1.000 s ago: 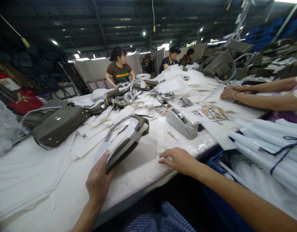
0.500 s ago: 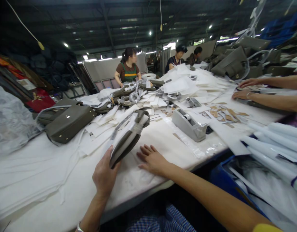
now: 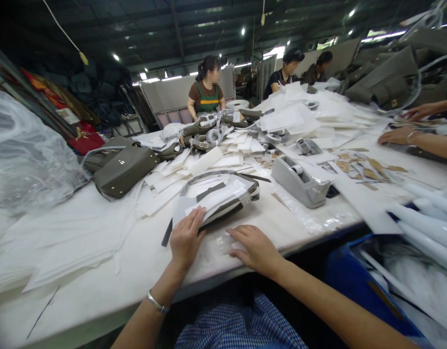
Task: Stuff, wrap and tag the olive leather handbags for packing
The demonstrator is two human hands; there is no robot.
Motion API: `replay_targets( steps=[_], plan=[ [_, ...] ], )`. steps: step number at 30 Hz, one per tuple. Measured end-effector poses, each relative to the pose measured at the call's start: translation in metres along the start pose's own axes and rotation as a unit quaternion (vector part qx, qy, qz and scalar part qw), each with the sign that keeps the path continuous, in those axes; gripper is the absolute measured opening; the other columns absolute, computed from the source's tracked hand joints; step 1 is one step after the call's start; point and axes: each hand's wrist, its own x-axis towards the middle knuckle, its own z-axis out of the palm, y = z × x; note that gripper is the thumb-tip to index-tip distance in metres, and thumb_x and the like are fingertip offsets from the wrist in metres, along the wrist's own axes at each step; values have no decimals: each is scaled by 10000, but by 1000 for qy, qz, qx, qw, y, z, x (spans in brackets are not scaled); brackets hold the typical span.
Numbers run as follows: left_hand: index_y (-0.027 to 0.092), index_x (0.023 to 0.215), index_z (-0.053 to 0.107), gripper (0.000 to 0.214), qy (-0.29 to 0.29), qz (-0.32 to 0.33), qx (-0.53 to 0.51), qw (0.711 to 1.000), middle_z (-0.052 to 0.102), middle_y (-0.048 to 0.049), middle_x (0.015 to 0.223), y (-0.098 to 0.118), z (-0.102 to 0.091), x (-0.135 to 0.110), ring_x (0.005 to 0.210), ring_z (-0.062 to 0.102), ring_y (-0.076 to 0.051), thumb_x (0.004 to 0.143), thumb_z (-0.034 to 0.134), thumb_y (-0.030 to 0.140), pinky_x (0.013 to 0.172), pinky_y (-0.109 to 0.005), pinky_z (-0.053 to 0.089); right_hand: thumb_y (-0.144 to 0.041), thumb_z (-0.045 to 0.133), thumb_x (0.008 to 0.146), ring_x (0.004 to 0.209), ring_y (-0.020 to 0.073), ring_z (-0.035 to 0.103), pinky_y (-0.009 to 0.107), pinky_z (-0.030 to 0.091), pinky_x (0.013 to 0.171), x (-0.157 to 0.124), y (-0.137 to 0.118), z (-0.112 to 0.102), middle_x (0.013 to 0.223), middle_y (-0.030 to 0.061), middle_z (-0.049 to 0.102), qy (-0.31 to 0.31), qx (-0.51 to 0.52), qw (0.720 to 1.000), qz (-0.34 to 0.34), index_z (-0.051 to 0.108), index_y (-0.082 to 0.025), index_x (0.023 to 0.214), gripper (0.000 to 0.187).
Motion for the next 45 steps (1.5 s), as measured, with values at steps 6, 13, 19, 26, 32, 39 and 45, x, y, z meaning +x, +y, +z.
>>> replay_targets(
  steps=[6,13,19,26,32,39,45],
  plan=[
    [243,1444,451,685,-12,-6,0,1000,561,-46,1439,-3,-1,6,1282,567,-219,816,655,60,1032,-353,471,-129,601,910,851,221,609,367,490,807,-3,-15,-2,870,65,670,22,-103,993,-49,710,-177,948,125],
    [240,1435,473,721,-8,-8,-8,1000,578,-63,1420,-3,1,6,1264,582,-243,777,700,52,1017,-364,483,-341,655,919,870,217,650,370,501,823,-31,-38,-26,943,50,713,-7,-61,995,-76,643,-213,1201,310],
    [251,1452,455,750,2,-7,-16,1000,587,-75,1409,-5,3,3,1260,585,-252,772,706,61,1013,-379,488,-251,716,849,1130,311,615,470,482,988,-20,-7,-17,1209,155,680,8,-53,997,55,620,-136,1280,457],
    [224,1437,471,703,0,-8,-14,1000,574,-71,1424,-5,3,3,1265,578,-241,792,700,66,1014,-366,479,-422,700,871,775,216,727,307,562,739,-37,-55,-45,855,3,771,-187,109,974,68,691,-286,1211,366],
    [221,1441,468,719,20,-18,-11,1000,596,-78,1399,-14,-2,13,1249,593,-240,781,721,87,993,-360,493,-461,543,964,1352,292,483,466,384,1136,0,-45,-20,1457,144,525,-83,20,996,-24,531,-177,1424,541],
    [214,1456,455,633,99,25,-1,995,613,-78,1377,-12,-33,14,1235,608,-226,863,653,114,1008,-346,483,-639,496,925,1482,318,257,553,197,1216,9,-25,31,1593,152,301,-148,-10,985,-84,315,-165,1548,803],
    [192,1401,530,420,114,74,-14,991,615,-61,1372,21,-44,-17,1265,586,-206,982,502,168,1042,-338,465,-504,512,969,1326,283,510,458,408,1123,0,-39,14,1380,168,593,-88,17,977,-192,544,-145,1400,562]
  ],
)
